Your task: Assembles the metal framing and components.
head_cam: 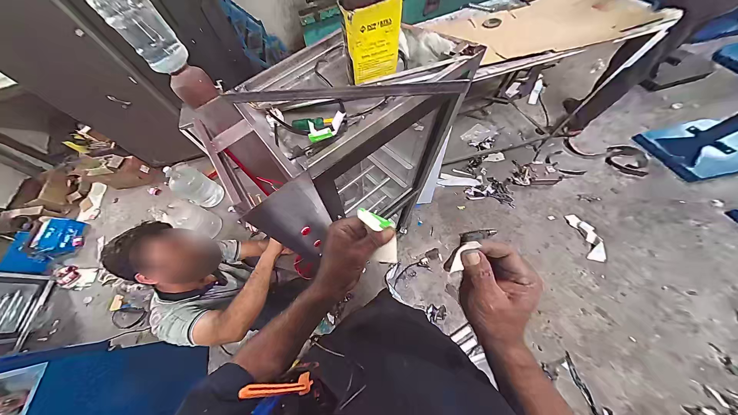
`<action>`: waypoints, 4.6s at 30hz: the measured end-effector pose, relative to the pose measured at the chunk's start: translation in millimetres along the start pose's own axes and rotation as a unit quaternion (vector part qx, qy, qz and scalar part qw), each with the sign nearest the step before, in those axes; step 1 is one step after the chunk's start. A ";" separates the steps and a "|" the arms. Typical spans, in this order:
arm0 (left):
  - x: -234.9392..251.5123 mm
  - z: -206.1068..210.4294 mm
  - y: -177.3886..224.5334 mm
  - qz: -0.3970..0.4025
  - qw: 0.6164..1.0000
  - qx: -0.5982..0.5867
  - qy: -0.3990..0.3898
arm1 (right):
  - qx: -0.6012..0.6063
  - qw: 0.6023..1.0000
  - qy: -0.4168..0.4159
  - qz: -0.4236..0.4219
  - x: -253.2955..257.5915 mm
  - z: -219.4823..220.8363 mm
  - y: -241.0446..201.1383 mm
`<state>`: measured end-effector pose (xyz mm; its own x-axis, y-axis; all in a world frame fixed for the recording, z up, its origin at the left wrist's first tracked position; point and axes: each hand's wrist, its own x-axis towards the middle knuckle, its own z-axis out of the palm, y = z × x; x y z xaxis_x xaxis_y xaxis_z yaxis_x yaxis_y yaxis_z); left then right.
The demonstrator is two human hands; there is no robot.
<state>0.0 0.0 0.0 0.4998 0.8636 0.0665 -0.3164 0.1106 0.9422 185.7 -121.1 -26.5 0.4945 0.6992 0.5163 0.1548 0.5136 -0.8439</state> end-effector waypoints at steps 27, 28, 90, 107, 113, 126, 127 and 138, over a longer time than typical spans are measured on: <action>-9.8 -10.5 -5.0 0.012 0.946 0.213 -0.246 | -0.045 0.990 -0.112 0.070 -11.5 4.6 1.2; -10.2 -8.3 -4.3 -0.001 0.951 0.187 -0.247 | -0.019 0.992 -0.101 0.067 -12.9 6.4 3.0; -11.0 -25.6 -15.7 0.234 0.954 0.038 -0.185 | -0.028 0.997 -0.058 -0.046 -13.7 37.7 -2.5; -7.9 -22.8 -29.6 0.166 0.974 -0.115 -0.102 | 0.056 0.996 0.028 0.060 -8.1 53.5 -3.1; -5.2 -17.8 -21.6 0.139 0.982 -0.125 -0.043 | 0.026 0.991 -0.035 0.125 -9.2 53.7 -0.7; 9.8 -43.8 -13.9 -0.007 0.987 0.050 -0.150 | -0.119 0.972 -0.170 0.107 -26.6 40.6 36.8; 13.9 -49.6 -6.5 -0.031 0.980 0.070 -0.183 | -0.141 0.975 -0.156 0.064 -23.3 32.7 39.2; 17.5 -53.8 -4.0 -0.070 0.957 0.031 -0.279 | -0.118 0.966 -0.222 -0.062 -6.8 17.6 34.0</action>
<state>-33.4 41.1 -20.2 0.8917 0.4440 0.0876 -0.1754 0.1608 0.9713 172.5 -99.7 -56.1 0.0529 0.8106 0.5832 0.4065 0.5160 -0.7540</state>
